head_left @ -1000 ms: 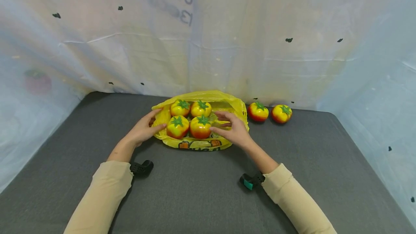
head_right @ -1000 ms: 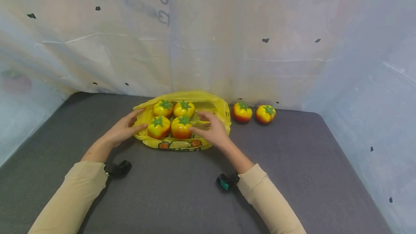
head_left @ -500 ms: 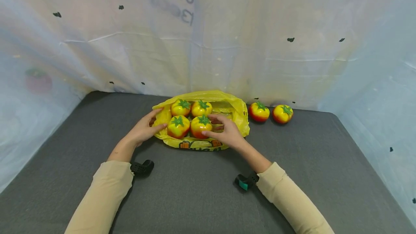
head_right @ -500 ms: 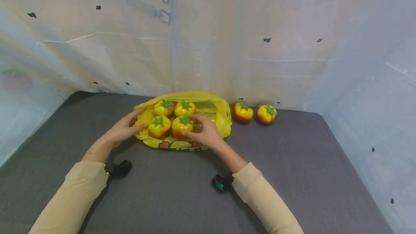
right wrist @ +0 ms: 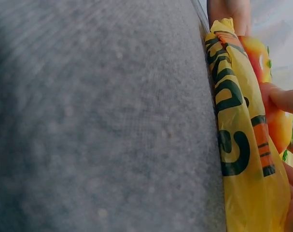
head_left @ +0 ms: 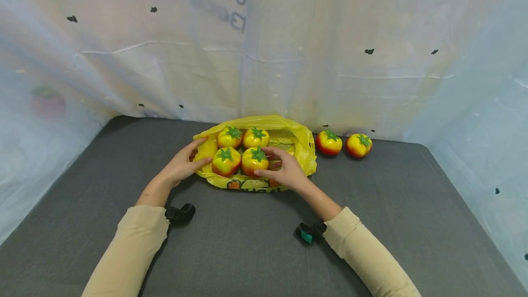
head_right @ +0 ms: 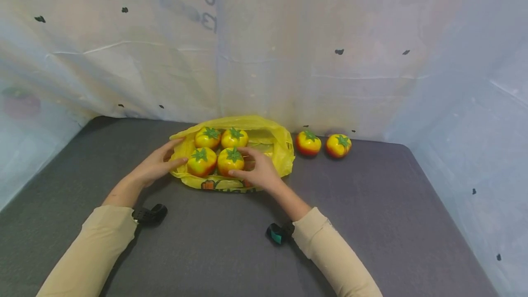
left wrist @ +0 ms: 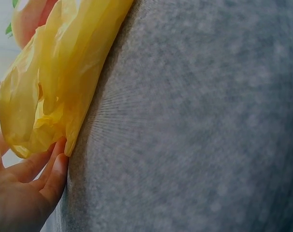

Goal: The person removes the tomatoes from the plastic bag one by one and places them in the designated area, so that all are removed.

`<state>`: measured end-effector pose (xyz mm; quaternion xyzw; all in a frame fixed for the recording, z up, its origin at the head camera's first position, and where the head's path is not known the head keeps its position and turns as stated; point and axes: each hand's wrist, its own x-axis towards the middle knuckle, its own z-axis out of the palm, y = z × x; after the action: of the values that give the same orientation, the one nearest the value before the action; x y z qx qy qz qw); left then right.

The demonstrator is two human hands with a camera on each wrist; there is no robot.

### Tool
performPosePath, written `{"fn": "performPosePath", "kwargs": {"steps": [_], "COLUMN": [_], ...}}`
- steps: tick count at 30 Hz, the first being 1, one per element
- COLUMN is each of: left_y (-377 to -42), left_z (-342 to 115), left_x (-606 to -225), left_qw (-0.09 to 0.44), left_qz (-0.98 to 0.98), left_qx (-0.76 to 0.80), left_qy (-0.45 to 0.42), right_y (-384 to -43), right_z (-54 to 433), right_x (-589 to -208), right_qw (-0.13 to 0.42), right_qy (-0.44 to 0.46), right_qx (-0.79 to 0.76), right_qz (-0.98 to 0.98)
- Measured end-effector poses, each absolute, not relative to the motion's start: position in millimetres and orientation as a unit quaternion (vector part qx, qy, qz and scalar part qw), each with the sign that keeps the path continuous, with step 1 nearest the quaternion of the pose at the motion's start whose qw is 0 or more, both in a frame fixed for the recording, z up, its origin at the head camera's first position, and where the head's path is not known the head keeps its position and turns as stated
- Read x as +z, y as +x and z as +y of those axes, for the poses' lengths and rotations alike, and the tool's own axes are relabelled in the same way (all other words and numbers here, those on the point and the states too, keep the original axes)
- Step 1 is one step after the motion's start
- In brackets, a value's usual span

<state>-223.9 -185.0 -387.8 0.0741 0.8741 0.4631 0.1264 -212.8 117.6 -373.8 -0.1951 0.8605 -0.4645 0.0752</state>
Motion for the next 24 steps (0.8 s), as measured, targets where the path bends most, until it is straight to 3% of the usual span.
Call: {"fn": "performPosePath", "kwargs": {"steps": [24], "left_y": [-223], "left_z": [-183], "left_x": [-385], "left_qw": [0.129], "left_qz": [0.878], "left_qx": [0.457], "left_qy": [0.066], "right_y": [-203], "right_z": [143], "right_x": [-361], "right_qw": [0.008], "right_qy": [-0.187], "right_qx": [-0.478], "right_qz": [0.858]}}
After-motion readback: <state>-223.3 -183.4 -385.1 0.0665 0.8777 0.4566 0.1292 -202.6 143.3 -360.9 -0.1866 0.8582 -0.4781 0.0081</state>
